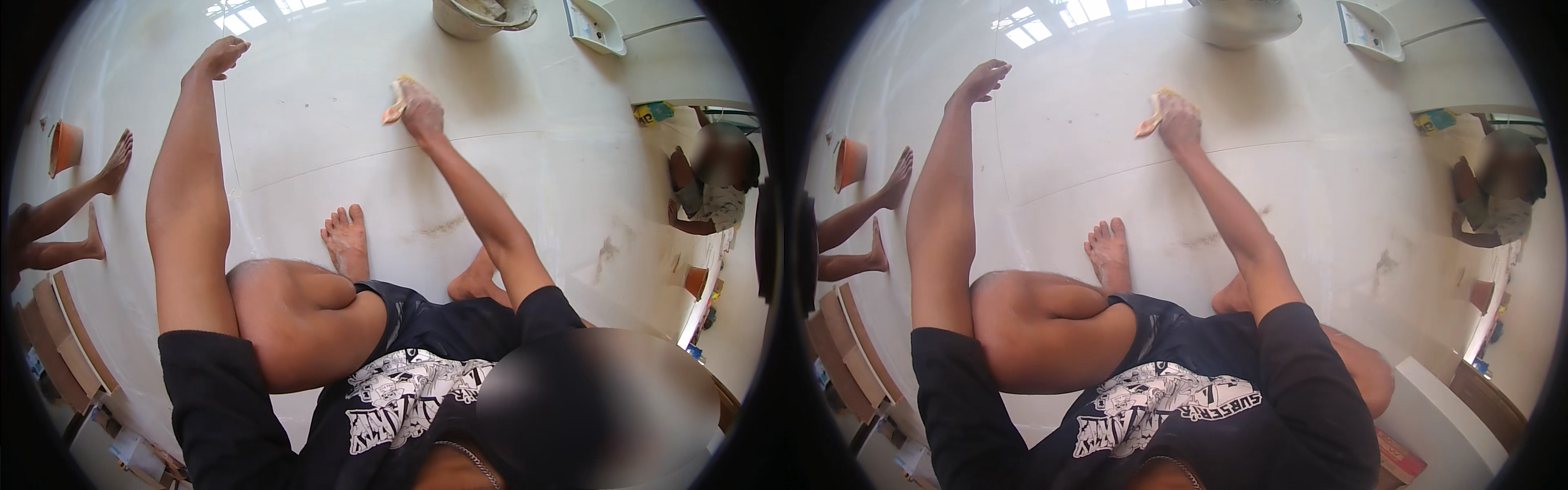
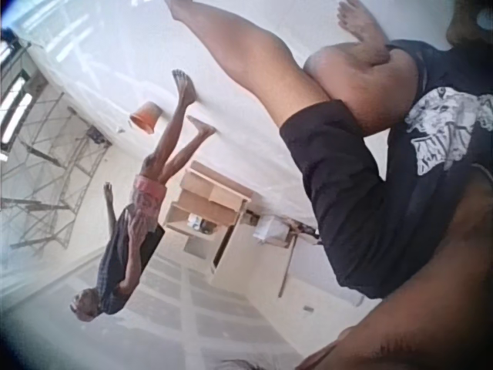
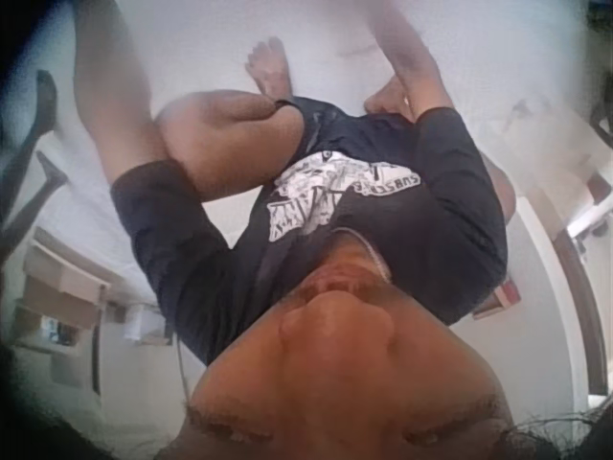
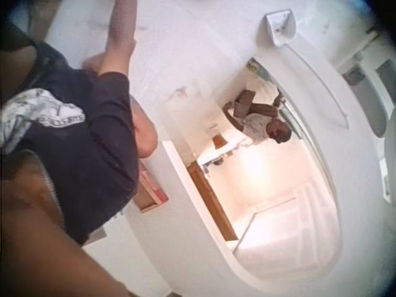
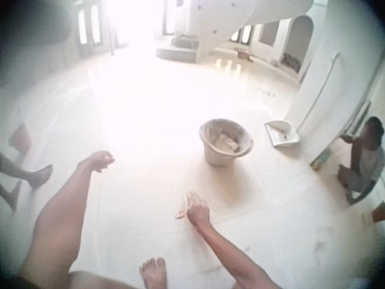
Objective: The person sits on a tiled floor and applies grout to the joints between tiles using a small brush and a rubber float. They repeatedly dip the tools into a bucket of grout and spread the material along the tile seams.
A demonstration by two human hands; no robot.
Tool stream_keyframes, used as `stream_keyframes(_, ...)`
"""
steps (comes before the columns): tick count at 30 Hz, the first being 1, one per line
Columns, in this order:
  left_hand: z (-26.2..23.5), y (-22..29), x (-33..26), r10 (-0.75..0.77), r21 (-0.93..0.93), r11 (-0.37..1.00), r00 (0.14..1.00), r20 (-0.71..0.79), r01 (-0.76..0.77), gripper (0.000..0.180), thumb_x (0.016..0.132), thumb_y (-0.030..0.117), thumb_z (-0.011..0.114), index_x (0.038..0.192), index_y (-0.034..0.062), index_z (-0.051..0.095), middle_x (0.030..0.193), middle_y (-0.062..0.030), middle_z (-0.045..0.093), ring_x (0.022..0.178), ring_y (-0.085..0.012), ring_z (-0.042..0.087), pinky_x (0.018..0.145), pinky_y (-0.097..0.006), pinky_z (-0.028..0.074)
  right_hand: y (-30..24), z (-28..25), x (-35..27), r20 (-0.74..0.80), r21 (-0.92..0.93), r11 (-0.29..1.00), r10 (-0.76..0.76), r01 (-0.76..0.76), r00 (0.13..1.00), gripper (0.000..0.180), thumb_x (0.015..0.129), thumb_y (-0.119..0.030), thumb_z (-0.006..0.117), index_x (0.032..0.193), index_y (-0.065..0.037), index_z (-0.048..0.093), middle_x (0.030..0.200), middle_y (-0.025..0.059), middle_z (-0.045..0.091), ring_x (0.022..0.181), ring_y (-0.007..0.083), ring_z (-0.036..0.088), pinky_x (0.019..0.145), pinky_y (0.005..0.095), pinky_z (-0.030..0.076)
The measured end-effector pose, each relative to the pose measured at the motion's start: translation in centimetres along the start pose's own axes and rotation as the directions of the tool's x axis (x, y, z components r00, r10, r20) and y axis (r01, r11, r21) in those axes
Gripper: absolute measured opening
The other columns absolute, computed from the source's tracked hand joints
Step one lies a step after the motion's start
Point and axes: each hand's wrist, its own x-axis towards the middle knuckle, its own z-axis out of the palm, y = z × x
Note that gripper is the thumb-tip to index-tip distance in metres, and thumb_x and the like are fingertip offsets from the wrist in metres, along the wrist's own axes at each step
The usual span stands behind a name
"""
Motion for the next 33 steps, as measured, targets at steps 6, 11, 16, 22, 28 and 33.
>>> stream_keyframes(6, 0.3, -2.6, -0.1, -0.091, 0.087, 0.992, 0.995, 0.045, 0.087, 0.057, 0.093, 0.05, 0.051, 0.138, 0.0166, 0.048, 0.129, -0.0083, 0.055, 0.118, -0.0247, 0.055, 0.094, -0.047, 0.046, -11.3, -0.4, -10.4, 0.284, 0.251, 0.952, -0.243, 0.173, 0.927, 0.042, 0.081, -0.014, 0.06, 0.123, -0.01, 0.06, 0.113, 0.0129, 0.065, 0.102, 0.0307, 0.063, 0.087, 0.0419, 0.051)
stream_keyframes(11, 0.9, -1.7, -0.2, -0.044, 0.059, 0.997, 0.998, 0.04, 0.042, 0.056, 0.093, 0.05, 0.051, 0.137, 0.0163, 0.048, 0.128, -0.007, 0.056, 0.117, -0.0243, 0.055, 0.094, -0.046, 0.046, -18.3, -3.0, -15.8, 0.61, 0.477, 0.848, -0.51, 0.233, 0.607, 0.05, 0.077, -0.013, 0.061, 0.127, -0.012, 0.057, 0.116, 0.0114, 0.064, 0.105, 0.0302, 0.062, 0.085, 0.0427, 0.05)
stream_keyframes(16, 0.9, -2.1, -0.8, -0.025, 0.022, 0.999, 1.0, 0.01, 0.025, 0.056, 0.092, 0.051, 0.052, 0.136, 0.016, 0.049, 0.131, -0.0082, 0.055, 0.118, -0.0247, 0.054, 0.094, -0.046, 0.046, -19.4, -4.4, -12.2, 0.852, 0.419, 0.899, -0.339, -0.13, 0.399, 0.046, 0.089, -0.017, 0.056, 0.134, -0.028, 0.054, 0.112, 0.0106, 0.067, 0.093, 0.0308, 0.066, 0.078, 0.043, 0.052)
stream_keyframes(22, 1.5, -4.1, -1.4, -0.033, 0.015, 0.999, 0.999, 0.025, 0.033, 0.056, 0.092, 0.05, 0.052, 0.136, 0.0151, 0.049, 0.13, -0.0093, 0.055, 0.117, -0.0256, 0.055, 0.094, -0.048, 0.046, -9.5, -0.6, -4.0, 0.413, 0.422, 0.876, 0.041, -0.231, 0.91, 0.041, 0.085, -0.021, 0.058, 0.126, -0.018, 0.059, 0.099, 0.0152, 0.069, 0.087, 0.036, 0.067, 0.074, 0.0442, 0.055)
stream_keyframes(28, 2.0, -4.9, -2.3, -0.144, -0.011, 0.989, 0.988, 0.065, 0.145, 0.052, 0.095, 0.046, 0.051, 0.135, 0.0138, 0.049, 0.129, -0.0068, 0.056, 0.118, -0.0232, 0.054, 0.098, -0.048, 0.046, -3.5, 3.0, -2.7, 0.007, 0.007, 0.999, -0.035, 0.035, 0.999, 0.035, 0.086, -0.014, 0.052, 0.12, -0.014, 0.06, 0.108, 0.0089, 0.062, 0.101, 0.0296, 0.059, 0.087, 0.0446, 0.047)
stream_keyframes(33, 2.5, -8.8, -2.1, -0.172, -0.047, 0.983, 0.983, 0.065, 0.175, 0.055, 0.092, 0.049, 0.053, 0.136, 0.0145, 0.049, 0.126, -0.0078, 0.056, 0.113, -0.025, 0.056, 0.091, -0.047, 0.046, -11.9, 5.3, -8.4, 0.151, 0.156, 0.978, -0.161, 0.137, 0.975, 0.031, 0.084, -0.016, 0.053, 0.114, -0.013, 0.061, 0.1, 0.0112, 0.061, 0.095, 0.0283, 0.059, 0.08, 0.0442, 0.046)
